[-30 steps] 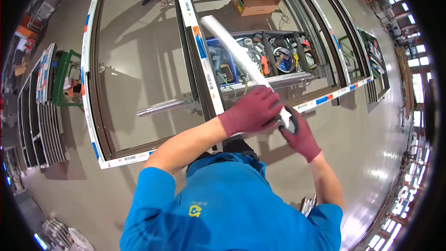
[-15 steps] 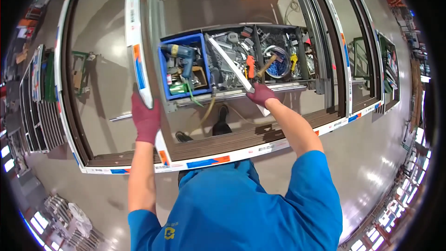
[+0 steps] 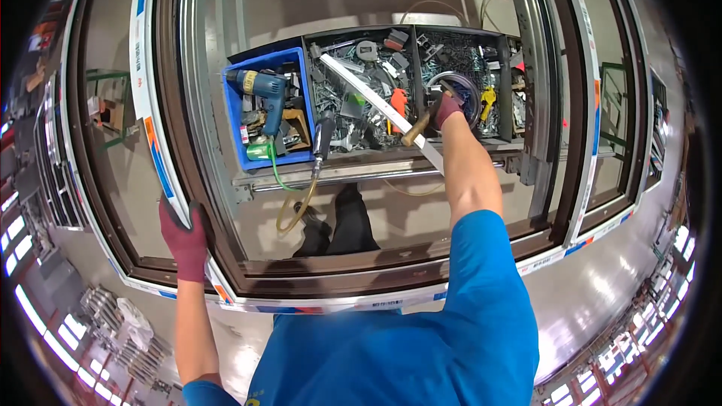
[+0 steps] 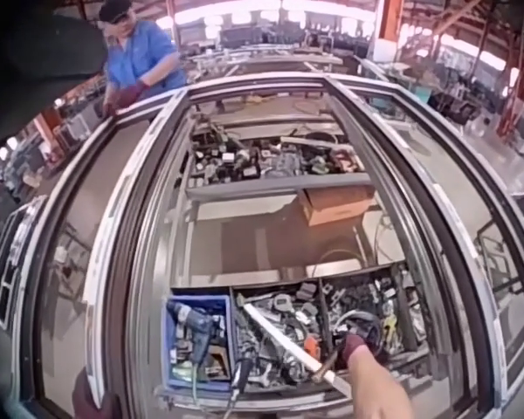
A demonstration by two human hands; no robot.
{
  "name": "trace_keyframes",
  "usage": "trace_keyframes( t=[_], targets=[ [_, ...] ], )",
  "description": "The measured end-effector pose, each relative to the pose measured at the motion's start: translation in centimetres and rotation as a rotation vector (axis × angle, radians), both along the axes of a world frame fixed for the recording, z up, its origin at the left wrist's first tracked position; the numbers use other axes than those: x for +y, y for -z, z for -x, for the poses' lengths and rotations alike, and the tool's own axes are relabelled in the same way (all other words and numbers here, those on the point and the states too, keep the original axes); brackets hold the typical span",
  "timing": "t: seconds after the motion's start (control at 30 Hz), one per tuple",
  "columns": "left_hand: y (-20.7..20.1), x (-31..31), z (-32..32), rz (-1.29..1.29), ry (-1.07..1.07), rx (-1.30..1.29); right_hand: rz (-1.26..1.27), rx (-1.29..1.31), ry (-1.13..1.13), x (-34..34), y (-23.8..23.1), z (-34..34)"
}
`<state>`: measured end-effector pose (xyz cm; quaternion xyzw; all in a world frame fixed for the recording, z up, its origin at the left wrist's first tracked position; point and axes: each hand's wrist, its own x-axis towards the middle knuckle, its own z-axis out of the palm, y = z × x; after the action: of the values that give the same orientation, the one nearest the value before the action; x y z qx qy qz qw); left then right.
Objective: Assembling a large metal window frame by attaching profiles and securing them with a drill and a mallet.
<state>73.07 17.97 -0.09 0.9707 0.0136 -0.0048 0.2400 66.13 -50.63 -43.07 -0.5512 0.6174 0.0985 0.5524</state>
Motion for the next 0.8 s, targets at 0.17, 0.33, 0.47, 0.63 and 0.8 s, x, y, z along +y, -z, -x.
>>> trace_keyframes(
  t=[0.17,0.33,0.47,0.63,0.8],
  targets=[
    [-4.6,3.0,2.2,-0.179,-0.057,-0.014,-0.22,-0.086,-0.277,13.1,-9.6,-6.1],
    [-2.0,0.8,0.3,-0.021,-0.017,0.024,-0.292,-0.352,0.277,5.7,-13.3,-1.2],
    [-2.3,0.8,0.2,-0.04,0.023,-0.037,-0.412,-0.445,0.11,6.5,-19.7,-1.8],
    [-4.2,-0.9,1.4,-0.309,0.198,-0.331,-0.337,-0.527,-0.322,14.1,-34.3,-3.6],
    [-7.5,-13.4,1.2,0.857,0.094,0.384,-0.493,-0.555,-0.646,24.5,-47.1,-3.7]
  ],
)
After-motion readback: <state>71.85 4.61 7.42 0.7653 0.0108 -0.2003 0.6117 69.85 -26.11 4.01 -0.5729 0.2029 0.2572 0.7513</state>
